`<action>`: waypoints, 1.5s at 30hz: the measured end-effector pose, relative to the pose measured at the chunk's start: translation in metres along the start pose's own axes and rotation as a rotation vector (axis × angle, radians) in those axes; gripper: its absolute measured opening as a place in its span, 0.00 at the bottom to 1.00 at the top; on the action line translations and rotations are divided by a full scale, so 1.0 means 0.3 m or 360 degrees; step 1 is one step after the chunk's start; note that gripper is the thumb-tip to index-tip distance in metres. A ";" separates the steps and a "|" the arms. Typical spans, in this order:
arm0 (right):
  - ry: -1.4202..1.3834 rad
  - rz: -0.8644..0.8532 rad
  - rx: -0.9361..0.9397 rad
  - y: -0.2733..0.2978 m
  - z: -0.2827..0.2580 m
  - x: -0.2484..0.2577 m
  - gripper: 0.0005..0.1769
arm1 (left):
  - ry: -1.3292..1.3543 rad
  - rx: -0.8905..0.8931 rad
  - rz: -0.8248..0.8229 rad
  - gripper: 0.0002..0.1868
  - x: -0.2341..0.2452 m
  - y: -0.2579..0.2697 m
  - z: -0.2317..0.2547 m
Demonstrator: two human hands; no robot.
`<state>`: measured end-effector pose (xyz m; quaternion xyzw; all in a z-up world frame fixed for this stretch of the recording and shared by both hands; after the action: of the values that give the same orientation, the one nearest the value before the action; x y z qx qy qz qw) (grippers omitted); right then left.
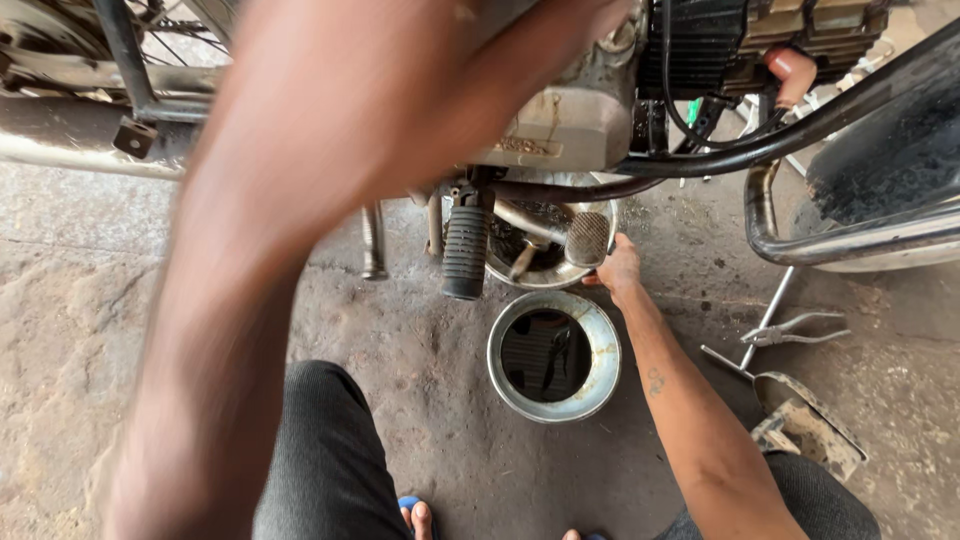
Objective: The person drains oil from a motorcycle into a container, removes components from the engine block using a wrench, and cleans the engine area and parts with a brush and a cloth.
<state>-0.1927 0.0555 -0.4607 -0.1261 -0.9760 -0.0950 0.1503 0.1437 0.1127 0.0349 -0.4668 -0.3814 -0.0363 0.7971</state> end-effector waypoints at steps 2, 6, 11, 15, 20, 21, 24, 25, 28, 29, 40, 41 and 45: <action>-0.0183 -0.0106 0.0024 0.000 0.026 -0.025 0.19 | 0.0191 0.0153 0.0209 0.06 0.085 0.130 0.071; 0.0063 -0.0238 -0.0179 -0.030 0.076 -0.013 0.17 | 0.0581 0.0717 0.0469 0.05 0.089 0.294 0.085; 0.1569 0.0117 0.1284 -0.091 0.085 -0.062 0.36 | 0.0987 0.1115 0.0769 0.06 -0.067 0.425 -0.027; 0.1172 -0.0764 0.1123 -0.089 0.186 -0.294 0.23 | 0.0934 0.1296 0.0926 0.07 -0.161 0.525 -0.030; 0.0892 -0.1199 0.0467 -0.102 0.205 -0.481 0.21 | 0.1598 0.1524 0.0844 0.17 -0.341 0.580 -0.116; 0.1031 -0.1118 0.0518 -0.088 0.198 -0.477 0.16 | 0.1423 0.1712 0.0650 0.15 -0.387 0.593 -0.120; 0.1391 -0.0688 0.0769 -0.078 0.112 -0.454 0.31 | 0.0978 0.1803 0.0277 0.19 -0.518 0.581 -0.094; 0.1471 -0.0441 0.0892 -0.065 0.079 -0.434 0.30 | 0.0635 0.1674 0.0230 0.19 -0.539 0.566 -0.082; 0.1752 -0.0392 0.1018 -0.051 0.050 -0.375 0.23 | -0.0074 0.1348 0.0113 0.20 -0.579 0.531 -0.058; 0.1860 -0.0493 0.1018 -0.045 0.063 -0.353 0.20 | -0.0110 0.1295 0.0098 0.20 -0.582 0.528 -0.056; -0.1071 0.0627 -0.0015 0.023 -0.055 -0.052 0.06 | 0.0195 0.1421 0.0018 0.12 -0.540 0.502 -0.115; -0.1462 0.0833 -0.0075 0.074 -0.078 -0.014 0.06 | 0.0207 0.1402 0.0034 0.12 -0.540 0.504 -0.116; -0.1884 0.1117 -0.0054 0.282 -0.233 0.149 0.06 | 0.0267 0.1301 0.0120 0.11 -0.566 0.523 -0.133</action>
<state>-0.1918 0.1300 -0.3685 -0.4677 -0.7935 0.0288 -0.3883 0.1115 0.1194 -0.1973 -0.1210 -0.2808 0.1093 0.9458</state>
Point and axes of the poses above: each hand's wrist, its own y-axis away from the middle knuckle, its own x-axis out of the back of the hand, z = x × y, the point moved 3 cm from there along -y, towards the middle knuckle, and after that the axes turned 14 degrees about x, right-handed, at the moved point
